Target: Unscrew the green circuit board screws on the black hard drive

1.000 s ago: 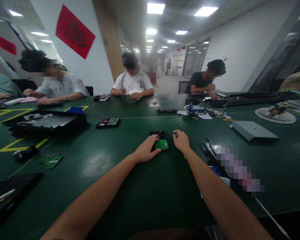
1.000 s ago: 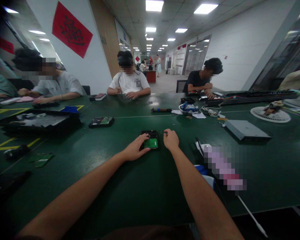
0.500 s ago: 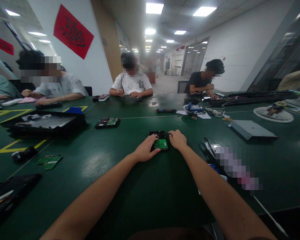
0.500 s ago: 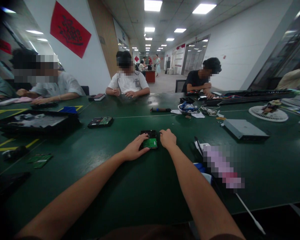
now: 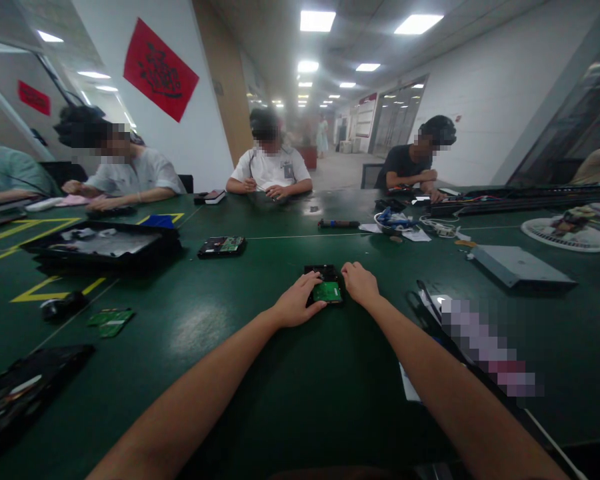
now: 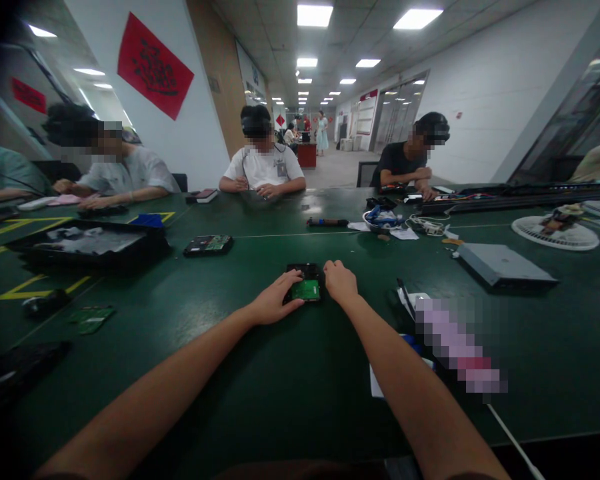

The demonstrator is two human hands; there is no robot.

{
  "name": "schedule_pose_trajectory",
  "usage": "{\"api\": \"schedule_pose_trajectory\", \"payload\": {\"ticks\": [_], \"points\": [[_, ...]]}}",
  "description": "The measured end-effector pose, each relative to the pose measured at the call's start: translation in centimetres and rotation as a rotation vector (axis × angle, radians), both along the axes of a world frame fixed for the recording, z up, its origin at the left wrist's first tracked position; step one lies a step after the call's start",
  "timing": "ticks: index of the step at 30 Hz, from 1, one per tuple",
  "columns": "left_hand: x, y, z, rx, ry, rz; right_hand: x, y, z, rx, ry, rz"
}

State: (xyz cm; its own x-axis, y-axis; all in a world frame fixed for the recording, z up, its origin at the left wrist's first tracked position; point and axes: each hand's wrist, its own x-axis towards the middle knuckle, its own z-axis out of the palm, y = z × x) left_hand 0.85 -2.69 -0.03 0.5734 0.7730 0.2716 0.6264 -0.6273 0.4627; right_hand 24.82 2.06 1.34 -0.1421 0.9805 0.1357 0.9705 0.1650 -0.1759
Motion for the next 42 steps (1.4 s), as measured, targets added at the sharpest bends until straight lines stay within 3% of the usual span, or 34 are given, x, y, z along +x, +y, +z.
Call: {"api": "schedule_pose_trajectory", "payload": {"ticks": [10,14,22,31,42], "points": [[0.0,-0.2,0.3,0.009,0.008,0.005,0.6,-1.6,0.5,0.073,0.075,0.103],[0.0,-0.2,0.2,0.019,-0.010,0.001,1.2,-1.7,0.6,0.135,0.189,0.200],[-0.1,-0.2,0.3,0.019,-0.019,-0.010,1.0,-1.8,0.0,0.114,0.251,0.372],[0.1,-0.3,0.2,0.027,-0.029,0.004,1.0,-1.4,-0.4,0.092,0.284,0.393],[0.1,-0.3,0.3,0.015,-0.019,0.010,-1.3,-4.0,1.7,0.001,0.051,0.259]]}}
